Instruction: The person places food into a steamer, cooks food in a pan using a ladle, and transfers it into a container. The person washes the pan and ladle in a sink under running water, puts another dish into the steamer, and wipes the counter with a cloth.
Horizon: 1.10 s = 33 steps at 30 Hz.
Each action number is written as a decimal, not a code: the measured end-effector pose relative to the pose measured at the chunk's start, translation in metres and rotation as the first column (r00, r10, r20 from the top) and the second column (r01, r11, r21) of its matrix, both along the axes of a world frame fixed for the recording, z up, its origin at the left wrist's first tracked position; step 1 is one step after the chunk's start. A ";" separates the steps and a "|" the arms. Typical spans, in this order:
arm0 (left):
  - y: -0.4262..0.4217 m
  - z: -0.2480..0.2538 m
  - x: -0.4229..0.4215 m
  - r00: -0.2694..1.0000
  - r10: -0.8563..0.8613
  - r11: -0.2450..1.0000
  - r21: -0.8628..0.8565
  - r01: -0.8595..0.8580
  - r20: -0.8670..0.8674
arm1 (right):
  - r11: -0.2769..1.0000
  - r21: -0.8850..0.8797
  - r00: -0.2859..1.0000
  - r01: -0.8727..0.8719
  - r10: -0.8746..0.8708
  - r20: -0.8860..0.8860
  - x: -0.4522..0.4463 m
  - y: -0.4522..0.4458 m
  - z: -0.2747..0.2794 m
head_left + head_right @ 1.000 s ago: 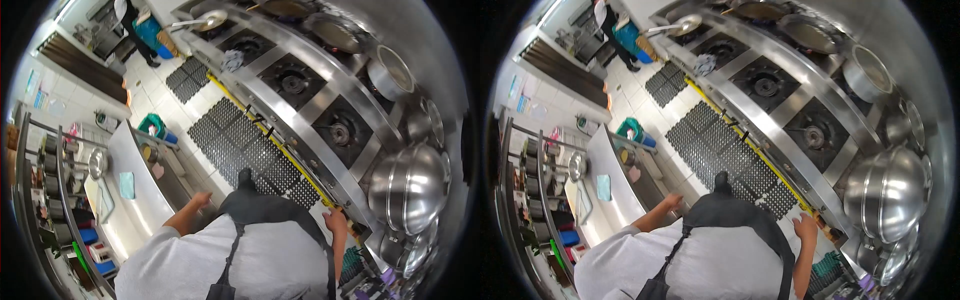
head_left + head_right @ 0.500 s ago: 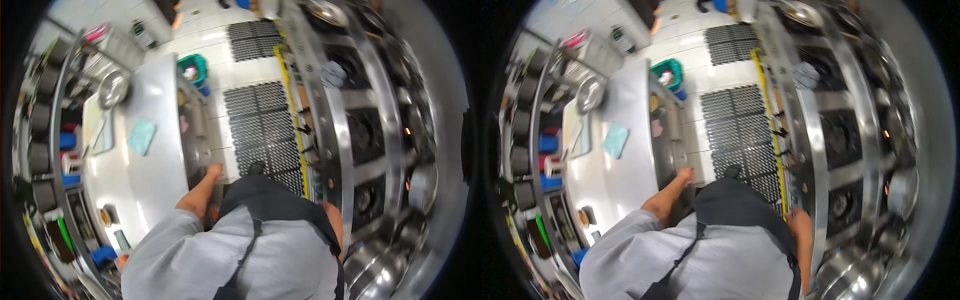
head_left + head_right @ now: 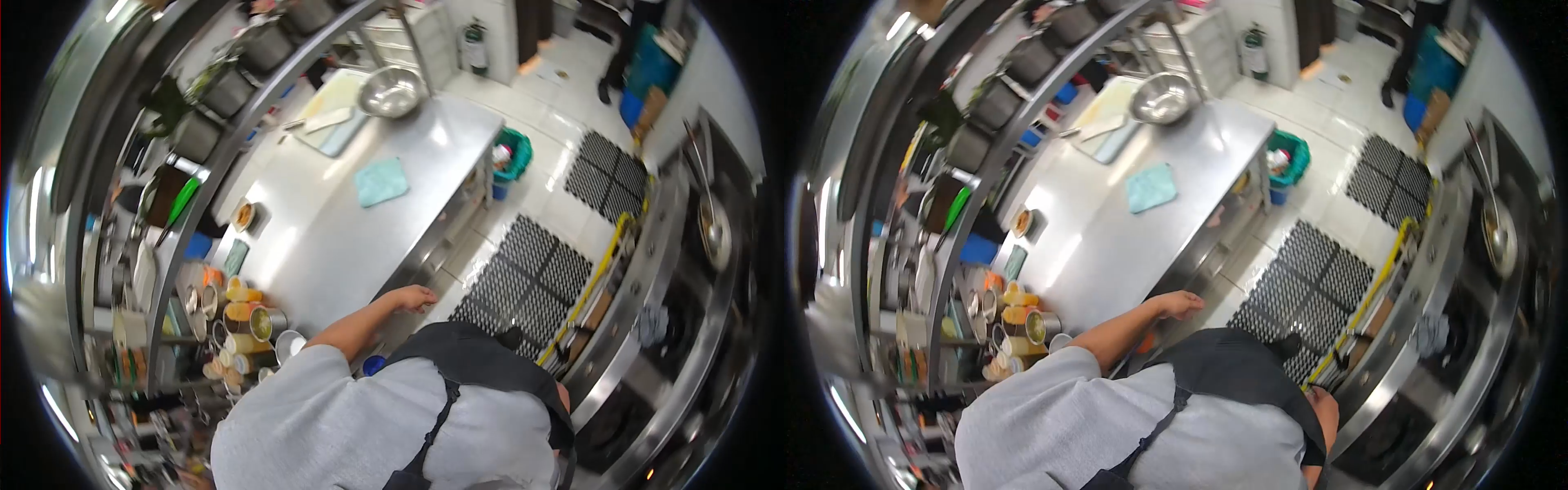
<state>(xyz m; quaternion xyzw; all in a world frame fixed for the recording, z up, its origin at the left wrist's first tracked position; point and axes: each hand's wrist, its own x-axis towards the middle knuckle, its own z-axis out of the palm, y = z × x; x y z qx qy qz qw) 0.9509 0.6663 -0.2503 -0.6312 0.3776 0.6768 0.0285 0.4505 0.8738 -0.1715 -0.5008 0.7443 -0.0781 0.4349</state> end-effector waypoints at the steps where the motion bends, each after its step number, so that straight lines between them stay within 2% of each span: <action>1: -0.011 0.042 -0.006 0.997 0.067 0.998 -0.003 -0.067 -0.046 | 0.999 -0.006 0.998 -0.052 0.052 -0.044 -0.014 -0.022 0.001; 2: -0.026 0.070 -0.003 0.987 0.129 0.992 0.005 -0.129 -0.094 | 0.994 0.049 0.989 -0.102 0.106 -0.106 -0.027 -0.046 0.007; 3: -0.046 0.063 0.016 0.967 0.158 0.980 -0.087 -0.179 -0.199 | 0.991 0.079 0.969 -0.110 0.124 -0.212 -0.037 -0.068 0.014; 4: -0.066 0.056 0.036 0.935 0.172 0.958 -0.169 -0.232 -0.309 | 0.989 0.097 0.962 -0.116 0.136 -0.238 -0.045 -0.091 0.028; 5: -0.087 0.076 0.041 0.930 0.287 0.895 -0.281 -0.346 -0.231 | 0.990 0.061 0.956 -0.125 0.136 -0.261 -0.058 -0.105 0.028; 6: -0.110 0.071 0.054 0.906 0.389 0.775 -0.473 -0.419 -0.165 | 0.990 0.021 0.949 -0.137 0.137 -0.285 -0.070 -0.121 0.027; 7: -0.129 0.084 0.063 0.831 0.534 0.633 -0.578 -0.515 -0.156 | 0.990 0.003 0.953 -0.143 0.139 -0.268 -0.076 -0.138 0.033; 9: -0.184 0.049 0.119 0.747 0.661 0.483 -0.722 -0.496 -0.071 | 0.989 -0.026 0.963 -0.147 0.137 -0.231 -0.079 -0.172 0.044; 11: -0.223 0.056 0.124 0.458 0.882 0.332 -0.841 -0.427 0.116 | 0.976 0.056 0.939 -0.212 0.219 -0.266 -0.074 -0.203 0.042; 13: -0.256 0.065 0.113 0.345 0.884 0.449 -0.775 -0.445 0.314 | 0.950 0.160 0.894 -0.267 0.307 -0.326 -0.065 -0.225 0.036; 14: -0.270 0.063 0.105 0.336 0.878 0.459 -0.800 -0.386 0.341 | 0.939 0.211 0.888 -0.272 0.329 -0.321 -0.045 -0.241 0.047; 15: -0.284 0.060 0.096 0.323 0.872 0.468 -0.821 -0.326 0.369 | 0.940 0.153 0.919 -0.307 0.334 -0.210 -0.040 -0.253 0.039; 16: -0.285 0.052 0.080 0.354 0.870 0.426 -0.884 -0.194 0.342 | 0.937 0.100 0.934 -0.336 0.345 -0.096 -0.038 -0.261 0.029; 17: -0.286 0.043 0.071 0.384 0.867 0.364 -0.930 -0.050 0.318 | 0.951 0.129 0.958 -0.282 0.285 -0.009 -0.028 -0.273 0.033; 19: -0.276 0.017 0.074 0.423 0.821 0.336 -0.923 0.186 0.384 | 0.967 0.195 0.976 -0.162 0.128 0.177 0.002 -0.295 0.037; 20: -0.276 0.011 0.082 0.437 0.796 0.304 -0.901 0.308 0.418 | 0.960 0.228 0.976 -0.160 0.120 0.182 0.000 -0.300 0.030; 23: -0.283 0.026 0.138 0.377 0.748 0.443 -0.834 0.329 0.546 | 0.946 0.287 0.977 -0.149 0.095 0.193 -0.013 -0.315 0.011; 25: -0.302 0.036 0.179 0.490 0.665 0.591 -0.798 0.115 0.563 | 0.947 0.271 0.984 -0.171 0.152 0.090 -0.014 -0.327 0.020; 28: -0.350 0.024 0.181 0.332 0.727 0.570 -0.798 0.198 0.601 | 0.956 0.232 0.980 -0.180 0.193 -0.036 -0.027 -0.328 0.015; 29: -0.366 0.016 0.169 0.301 0.716 0.598 -0.776 0.199 0.629 | 0.960 0.214 0.977 -0.179 0.199 -0.074 -0.030 -0.326 0.014; 32: -0.395 0.031 0.101 0.306 0.666 0.645 -0.732 0.221 0.680 | 0.959 0.272 0.989 -0.086 0.114 -0.092 -0.030 -0.317 0.020; 33: -0.399 0.036 0.077 0.358 0.647 0.627 -0.737 0.254 0.674 | 0.960 0.266 0.987 -0.090 0.121 -0.103 -0.019 -0.317 0.030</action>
